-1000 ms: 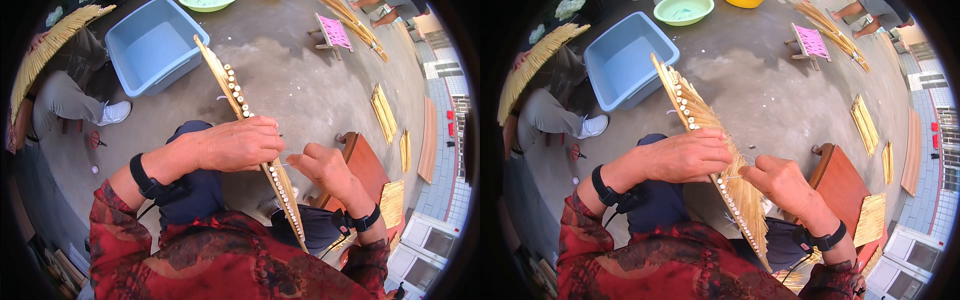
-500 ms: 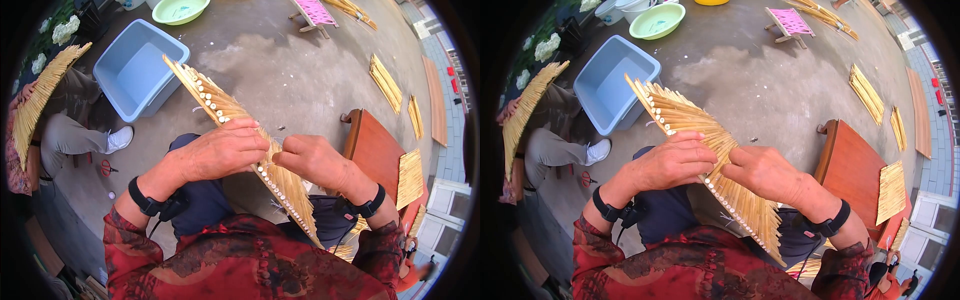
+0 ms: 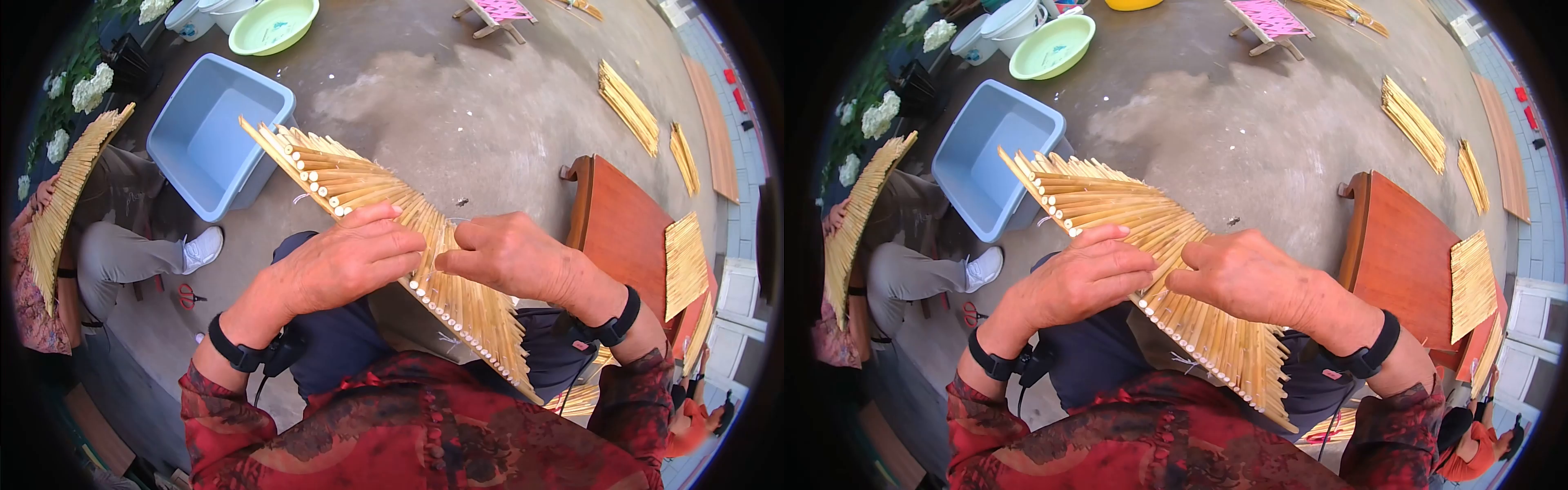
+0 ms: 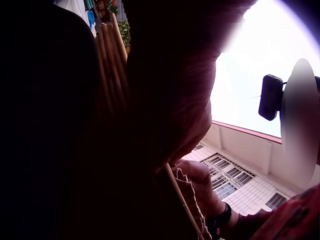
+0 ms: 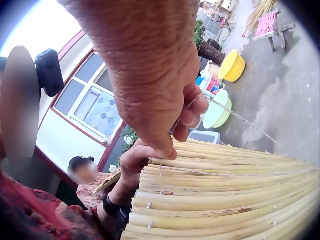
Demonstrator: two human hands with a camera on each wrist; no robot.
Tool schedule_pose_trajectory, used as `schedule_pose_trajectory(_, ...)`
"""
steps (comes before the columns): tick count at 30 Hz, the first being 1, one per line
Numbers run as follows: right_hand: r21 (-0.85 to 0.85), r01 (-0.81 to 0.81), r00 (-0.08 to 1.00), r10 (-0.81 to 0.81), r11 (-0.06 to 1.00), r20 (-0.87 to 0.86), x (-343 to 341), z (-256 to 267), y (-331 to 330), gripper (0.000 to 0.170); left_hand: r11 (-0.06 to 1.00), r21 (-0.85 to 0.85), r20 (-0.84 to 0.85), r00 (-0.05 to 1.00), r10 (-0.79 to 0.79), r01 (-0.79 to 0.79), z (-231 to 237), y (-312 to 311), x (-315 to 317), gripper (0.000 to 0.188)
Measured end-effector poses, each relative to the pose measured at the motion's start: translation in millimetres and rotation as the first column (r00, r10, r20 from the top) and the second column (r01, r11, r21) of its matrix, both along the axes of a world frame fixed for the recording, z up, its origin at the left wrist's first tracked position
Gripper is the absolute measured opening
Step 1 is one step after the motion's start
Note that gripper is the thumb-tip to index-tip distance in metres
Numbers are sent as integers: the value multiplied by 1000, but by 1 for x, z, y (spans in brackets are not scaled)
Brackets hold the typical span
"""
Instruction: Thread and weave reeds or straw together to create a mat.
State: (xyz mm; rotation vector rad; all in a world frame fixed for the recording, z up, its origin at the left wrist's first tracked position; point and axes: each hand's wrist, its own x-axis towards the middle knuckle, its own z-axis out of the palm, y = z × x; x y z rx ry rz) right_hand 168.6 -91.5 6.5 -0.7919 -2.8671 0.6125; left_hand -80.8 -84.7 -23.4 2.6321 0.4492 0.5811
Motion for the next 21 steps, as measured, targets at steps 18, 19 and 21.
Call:
schedule_pose_trajectory(18,-50,-56,990,62,997,123,4,19,2,27,990,118,43,996,75,-79,-5,2,4,16)
schedule_pose_trajectory(19,-66,-43,988,52,997,147,4,22,2,30,989,110,48,995,93,-98,-4,2,4,16)
schedule_pose_trajectory(21,-84,-53,985,66,995,161,2,26,2,30,990,118,75,995,67,-75,-4,3,6,12)
